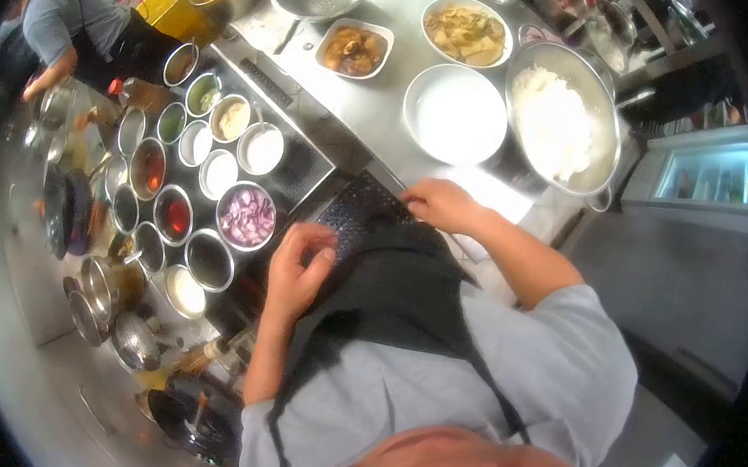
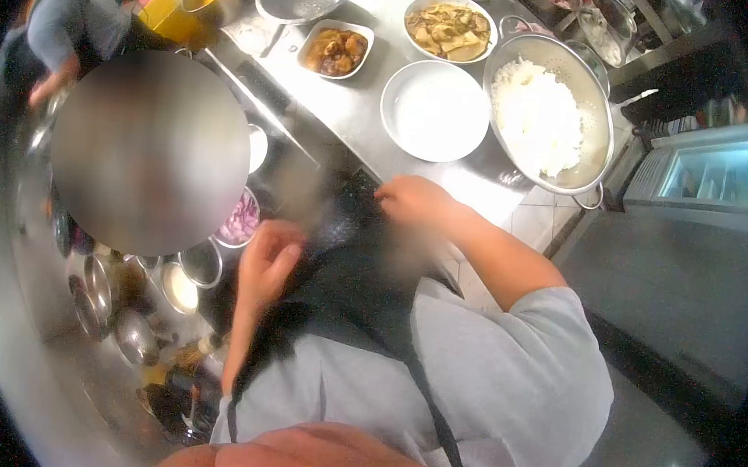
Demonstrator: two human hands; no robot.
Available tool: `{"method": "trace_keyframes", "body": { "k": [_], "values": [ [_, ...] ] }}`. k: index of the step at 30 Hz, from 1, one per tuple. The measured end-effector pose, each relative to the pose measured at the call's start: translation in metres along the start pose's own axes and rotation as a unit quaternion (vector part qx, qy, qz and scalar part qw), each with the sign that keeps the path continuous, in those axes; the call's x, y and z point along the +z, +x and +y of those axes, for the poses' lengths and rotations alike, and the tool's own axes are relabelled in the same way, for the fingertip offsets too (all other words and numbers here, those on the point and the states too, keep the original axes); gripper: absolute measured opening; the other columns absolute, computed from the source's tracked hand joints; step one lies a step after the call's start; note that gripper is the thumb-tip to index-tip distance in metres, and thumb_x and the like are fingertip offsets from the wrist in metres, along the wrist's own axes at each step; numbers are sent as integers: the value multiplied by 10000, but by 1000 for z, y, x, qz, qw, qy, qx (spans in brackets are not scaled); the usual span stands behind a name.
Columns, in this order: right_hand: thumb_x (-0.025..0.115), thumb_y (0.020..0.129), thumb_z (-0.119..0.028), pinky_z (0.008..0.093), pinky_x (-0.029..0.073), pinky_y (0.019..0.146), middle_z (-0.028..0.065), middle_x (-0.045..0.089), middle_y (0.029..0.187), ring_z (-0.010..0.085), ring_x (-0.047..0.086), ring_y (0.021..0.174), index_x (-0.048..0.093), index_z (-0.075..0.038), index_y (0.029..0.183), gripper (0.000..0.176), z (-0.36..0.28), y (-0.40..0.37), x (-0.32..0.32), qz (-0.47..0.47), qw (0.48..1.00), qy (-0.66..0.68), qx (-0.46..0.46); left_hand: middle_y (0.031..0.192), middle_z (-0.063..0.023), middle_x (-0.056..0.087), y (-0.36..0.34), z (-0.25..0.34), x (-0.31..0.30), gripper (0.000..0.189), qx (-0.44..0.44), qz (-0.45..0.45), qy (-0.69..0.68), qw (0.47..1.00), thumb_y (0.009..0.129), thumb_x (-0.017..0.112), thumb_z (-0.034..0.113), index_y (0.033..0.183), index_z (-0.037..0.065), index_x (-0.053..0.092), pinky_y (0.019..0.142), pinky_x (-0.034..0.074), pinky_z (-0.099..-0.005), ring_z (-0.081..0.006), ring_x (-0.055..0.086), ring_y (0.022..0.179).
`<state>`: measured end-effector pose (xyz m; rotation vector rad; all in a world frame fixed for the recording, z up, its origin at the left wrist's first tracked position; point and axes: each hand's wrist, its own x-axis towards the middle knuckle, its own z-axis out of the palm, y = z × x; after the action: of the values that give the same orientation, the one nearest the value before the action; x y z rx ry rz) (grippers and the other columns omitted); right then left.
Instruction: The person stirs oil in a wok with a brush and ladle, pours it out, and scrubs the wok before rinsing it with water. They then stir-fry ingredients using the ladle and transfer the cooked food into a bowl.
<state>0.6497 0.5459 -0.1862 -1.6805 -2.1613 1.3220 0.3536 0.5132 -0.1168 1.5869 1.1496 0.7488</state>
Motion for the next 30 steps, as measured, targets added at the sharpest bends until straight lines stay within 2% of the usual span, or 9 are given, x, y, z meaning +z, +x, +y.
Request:
{"method": "trace_keyframes", "body": {
  "k": [5,8,11,13,14,17,21,28,30],
  "values": [
    [528,873,-205,406,470,891,153,647,1037,318,604,1000,669,-44,1057,282,18,-13,-12,-113,989,-93,9,1007,-94,682,14,-43,23,190,-210,-6,-84,974,886,619,98,1038,-17,630,830,497,-279,-143,638,923],
    [523,890,-258,400,468,902,147,654,1017,320,599,1013,667,-42,1040,299,19,-28,-19,-139,986,-74,53,1017,-96,688,35,-52,29,237,-198,-34,-59,978,900,625,149,1073,-15,636,847,491,-283,-153,640,945],
    [518,924,-314,397,516,788,162,649,940,298,640,901,637,-20,1068,348,42,-40,-21,-7,991,-60,117,1011,-109,689,66,-39,46,274,-175,-73,-4,982,900,632,181,1092,-15,637,849,491,-297,-169,642,949],
    [508,949,-352,367,527,614,158,631,869,252,653,729,581,11,1126,410,115,-25,15,180,909,316,204,1006,-118,689,85,-31,59,291,-165,-97,14,982,897,636,194,1099,-15,636,846,492,-305,-180,643,949],
    [504,961,-351,328,489,488,148,616,839,212,625,597,537,41,1114,422,97,-19,-7,207,785,501,301,1001,-126,688,94,-30,64,297,-124,-123,42,984,893,639,200,1095,-17,636,840,492,-310,-189,645,942],
    [522,950,-309,341,486,481,139,618,797,226,617,570,537,49,1053,373,129,5,4,258,732,554,300,996,-147,686,113,-25,78,308,-71,-151,70,984,883,644,210,1089,-20,635,830,495,-322,-213,650,931],
    [529,941,-286,335,479,480,128,617,753,224,612,553,538,45,1008,337,126,-9,1,224,728,568,312,987,-172,682,135,-50,92,322,-25,-157,126,979,872,649,214,1087,-25,630,821,499,-341,-254,654,922],
    [542,948,-337,327,468,464,119,618,720,215,609,532,560,46,985,385,134,-52,21,142,811,448,348,976,-188,680,162,-110,104,314,-67,-126,161,977,871,651,214,1068,-29,633,819,504,-351,-268,660,906],
    [550,946,-398,318,483,466,121,612,704,212,616,536,574,40,955,439,120,-63,5,190,822,430,322,987,-183,681,177,-117,106,308,17,-92,191,977,876,647,219,1062,-26,636,833,501,-350,-261,659,932]
  ]
}}
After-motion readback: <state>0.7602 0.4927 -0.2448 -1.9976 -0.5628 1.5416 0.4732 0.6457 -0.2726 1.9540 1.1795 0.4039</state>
